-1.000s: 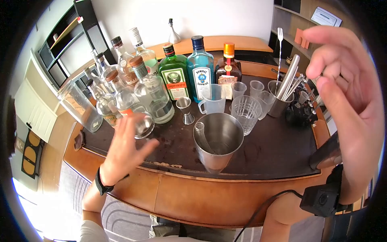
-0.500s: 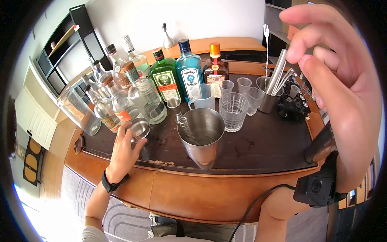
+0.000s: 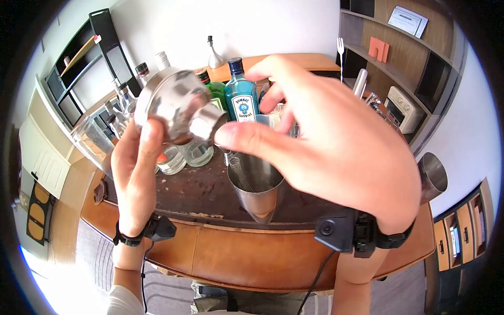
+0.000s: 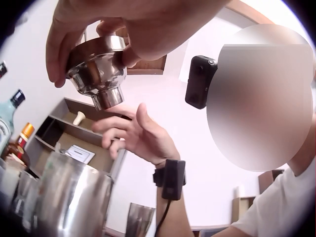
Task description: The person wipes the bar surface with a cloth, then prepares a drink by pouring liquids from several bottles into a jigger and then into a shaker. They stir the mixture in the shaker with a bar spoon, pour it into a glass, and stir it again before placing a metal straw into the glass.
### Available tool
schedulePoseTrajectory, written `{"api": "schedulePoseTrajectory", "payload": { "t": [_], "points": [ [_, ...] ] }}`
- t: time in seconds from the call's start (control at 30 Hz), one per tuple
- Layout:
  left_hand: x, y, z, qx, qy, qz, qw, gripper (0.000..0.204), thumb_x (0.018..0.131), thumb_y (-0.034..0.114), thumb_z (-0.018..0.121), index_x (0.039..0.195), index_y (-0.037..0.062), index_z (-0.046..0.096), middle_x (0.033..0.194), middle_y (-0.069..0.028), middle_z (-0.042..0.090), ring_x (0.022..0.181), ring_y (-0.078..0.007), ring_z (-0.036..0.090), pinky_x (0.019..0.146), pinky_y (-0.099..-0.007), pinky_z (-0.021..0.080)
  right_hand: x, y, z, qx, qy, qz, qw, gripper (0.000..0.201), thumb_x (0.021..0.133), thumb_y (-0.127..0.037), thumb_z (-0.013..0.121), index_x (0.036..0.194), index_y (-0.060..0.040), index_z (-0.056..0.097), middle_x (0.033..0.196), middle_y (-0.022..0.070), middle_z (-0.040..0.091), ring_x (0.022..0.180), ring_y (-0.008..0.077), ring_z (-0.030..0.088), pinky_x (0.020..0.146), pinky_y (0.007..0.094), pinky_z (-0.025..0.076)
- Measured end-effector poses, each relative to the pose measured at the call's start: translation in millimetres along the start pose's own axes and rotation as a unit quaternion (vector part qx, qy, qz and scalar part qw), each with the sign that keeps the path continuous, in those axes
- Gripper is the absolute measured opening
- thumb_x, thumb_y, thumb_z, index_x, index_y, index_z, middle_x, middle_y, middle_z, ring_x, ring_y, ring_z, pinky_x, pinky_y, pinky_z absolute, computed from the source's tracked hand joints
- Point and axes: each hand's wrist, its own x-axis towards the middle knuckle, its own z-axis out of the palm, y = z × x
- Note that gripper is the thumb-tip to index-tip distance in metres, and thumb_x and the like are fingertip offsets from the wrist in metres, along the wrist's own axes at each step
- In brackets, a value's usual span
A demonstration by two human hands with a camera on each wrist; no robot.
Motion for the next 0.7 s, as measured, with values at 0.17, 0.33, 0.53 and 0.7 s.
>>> {"api": "schedulePoseTrajectory", "payload": {
  "t": [0.17,0.33,0.53,0.7],
  "points": [
    [10,3,30,-0.208,-0.068,-0.049,0.975,0.044,0.110,0.042,0.052,0.119,-0.0001,0.062,0.112,-0.0058,0.067,0.103,-0.0126,0.066,0.096,-0.0305,0.052,8,-5,11,0.061,0.041,-0.026,0.997,0.056,0.091,-0.028,0.081,0.135,-0.0032,0.056,0.100,0.0060,0.070,0.082,0.0103,0.061,0.068,0.0236,0.045],
    [10,0,41,-0.305,-0.099,-0.088,0.943,0.048,0.112,0.039,0.048,0.131,-0.0044,0.055,0.122,-0.0121,0.068,0.114,-0.0201,0.067,0.104,-0.0416,0.052,8,-10,14,0.016,0.081,-0.019,0.996,0.047,0.091,-0.025,0.080,0.129,-0.0056,0.060,0.097,0.0033,0.070,0.079,0.0092,0.060,0.066,0.0221,0.043],
    [4,-1,38,-0.248,-0.127,-0.067,0.958,0.054,0.113,0.048,0.039,0.134,-0.0006,0.051,0.126,-0.0125,0.065,0.116,-0.0258,0.066,0.100,-0.0440,0.053,10,0,21,0.022,0.166,-0.070,0.983,0.029,0.096,-0.020,0.074,0.118,-0.0047,0.063,0.091,0.0005,0.068,0.077,0.0066,0.057,0.065,0.0220,0.043],
    [12,-24,26,-0.161,-0.003,0.028,0.987,0.035,0.112,0.038,0.043,0.116,0.0036,0.047,0.087,-0.0066,0.060,0.072,-0.0125,0.053,0.075,-0.0289,0.043,16,18,17,0.212,0.119,-0.131,0.961,0.015,0.103,-0.016,0.064,0.107,-0.0019,0.063,0.080,0.0013,0.067,0.067,0.0045,0.056,0.060,0.0214,0.041]
  ]
}}
